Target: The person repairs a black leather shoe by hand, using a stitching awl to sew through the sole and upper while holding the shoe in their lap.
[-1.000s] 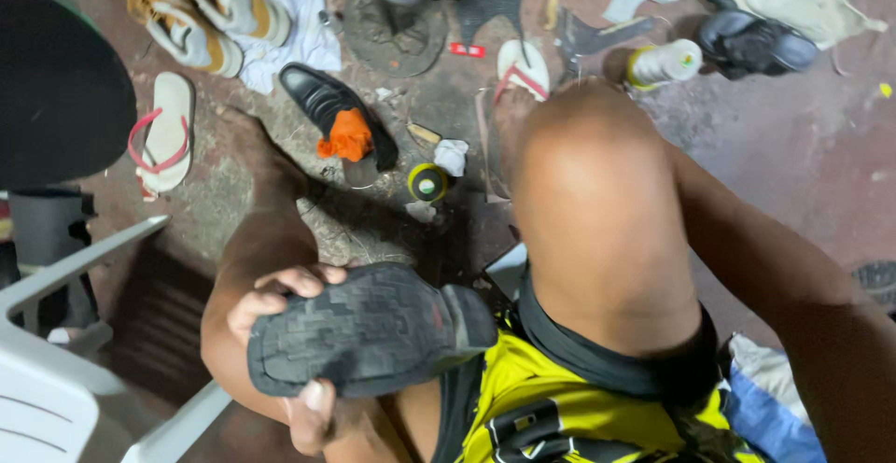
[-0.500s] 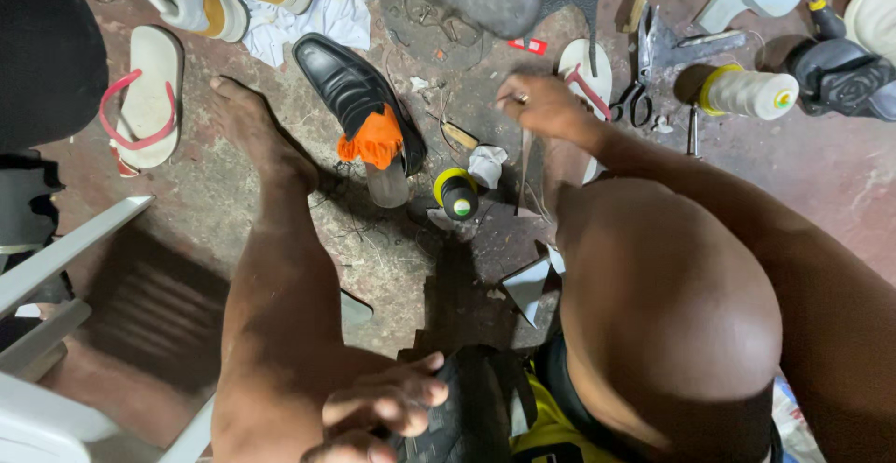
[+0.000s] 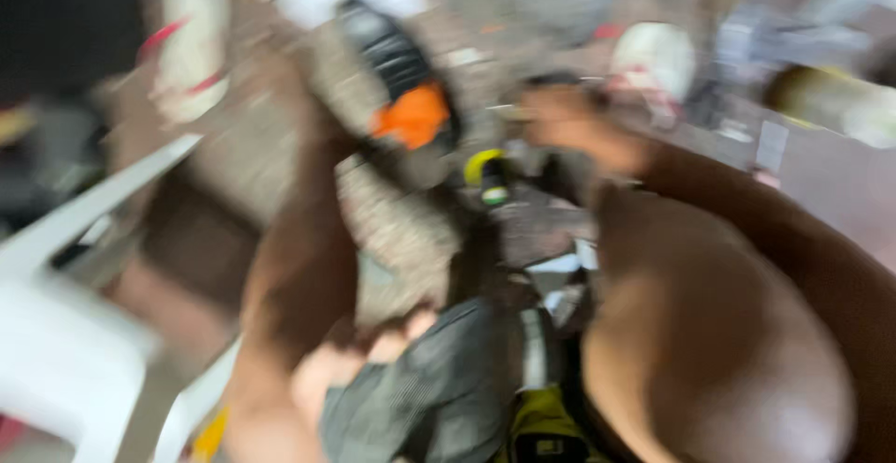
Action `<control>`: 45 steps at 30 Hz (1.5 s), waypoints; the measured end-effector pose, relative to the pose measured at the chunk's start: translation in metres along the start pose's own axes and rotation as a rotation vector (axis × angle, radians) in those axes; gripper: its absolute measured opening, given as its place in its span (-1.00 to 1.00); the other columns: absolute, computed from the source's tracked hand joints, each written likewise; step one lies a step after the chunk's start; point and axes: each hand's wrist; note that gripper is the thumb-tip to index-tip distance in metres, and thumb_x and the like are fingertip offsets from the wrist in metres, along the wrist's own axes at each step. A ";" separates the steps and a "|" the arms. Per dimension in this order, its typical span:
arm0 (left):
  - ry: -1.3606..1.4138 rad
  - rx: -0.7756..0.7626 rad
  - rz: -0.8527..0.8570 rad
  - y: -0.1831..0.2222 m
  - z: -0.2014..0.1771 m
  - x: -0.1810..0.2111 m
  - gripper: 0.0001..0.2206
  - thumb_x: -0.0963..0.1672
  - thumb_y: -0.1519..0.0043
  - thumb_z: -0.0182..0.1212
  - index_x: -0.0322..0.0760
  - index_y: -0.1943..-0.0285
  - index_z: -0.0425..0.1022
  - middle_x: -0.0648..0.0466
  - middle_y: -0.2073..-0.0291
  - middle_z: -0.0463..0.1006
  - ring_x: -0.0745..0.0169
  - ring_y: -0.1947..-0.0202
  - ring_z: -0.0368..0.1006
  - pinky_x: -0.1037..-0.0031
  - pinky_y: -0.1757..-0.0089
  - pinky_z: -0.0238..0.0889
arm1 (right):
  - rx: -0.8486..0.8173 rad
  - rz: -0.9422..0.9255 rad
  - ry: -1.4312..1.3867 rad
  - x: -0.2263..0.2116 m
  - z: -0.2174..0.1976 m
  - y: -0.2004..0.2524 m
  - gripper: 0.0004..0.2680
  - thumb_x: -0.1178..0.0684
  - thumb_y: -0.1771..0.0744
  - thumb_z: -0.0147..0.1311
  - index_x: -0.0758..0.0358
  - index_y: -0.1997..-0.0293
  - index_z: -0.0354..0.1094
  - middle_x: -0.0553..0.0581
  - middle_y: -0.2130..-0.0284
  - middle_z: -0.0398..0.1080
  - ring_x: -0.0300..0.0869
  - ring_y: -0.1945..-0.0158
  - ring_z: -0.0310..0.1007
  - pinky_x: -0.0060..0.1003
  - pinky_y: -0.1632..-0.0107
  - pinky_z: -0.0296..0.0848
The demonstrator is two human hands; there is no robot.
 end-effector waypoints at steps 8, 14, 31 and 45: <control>0.092 -0.002 0.068 -0.002 0.037 -0.001 -0.42 -0.13 -0.13 0.27 -0.29 -0.36 0.20 -0.12 -0.15 0.42 -0.09 -0.28 0.31 -0.04 -0.39 -0.10 | -0.122 0.243 -0.133 0.120 -0.036 0.114 -0.59 -0.33 -0.32 0.08 0.27 -0.01 0.44 0.23 0.19 0.46 -0.02 0.12 0.48 -0.14 0.04 0.49; 0.143 -0.145 0.082 0.003 0.034 -0.009 -0.42 -0.11 -0.08 0.25 -0.28 -0.34 0.24 -0.12 -0.11 0.43 -0.05 -0.22 0.33 0.02 -0.38 -0.05 | -0.030 0.466 -0.110 0.147 -0.036 0.177 -0.63 -0.23 -0.36 0.05 0.32 -0.05 0.40 0.19 0.21 0.46 -0.10 0.16 0.48 -0.21 0.08 0.48; 0.059 -0.401 0.215 0.048 0.039 -0.002 -0.23 -0.07 -0.06 0.31 -0.30 -0.50 0.10 -0.13 -0.05 0.43 -0.04 -0.15 0.38 0.04 -0.39 -0.04 | 1.021 0.046 -0.842 -0.143 -0.164 0.399 -0.76 0.03 -0.47 -0.05 0.43 -0.16 0.28 0.06 0.27 0.44 -0.32 0.28 0.48 -0.41 0.19 0.46; -0.094 -0.494 0.328 0.098 0.049 -0.001 -0.26 -0.05 -0.16 0.33 -0.30 -0.53 0.08 -0.06 -0.02 0.40 0.03 -0.19 0.36 0.11 -0.46 -0.13 | 0.669 -0.334 -0.463 -0.389 -0.201 0.392 -0.83 0.26 -0.30 0.14 0.27 0.03 0.50 0.10 0.35 0.51 -0.24 0.33 0.58 -0.37 0.25 0.51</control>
Point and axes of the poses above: each hand's wrist, its own y-axis away from the middle knuckle, its own z-axis out of the palm, x = y × z
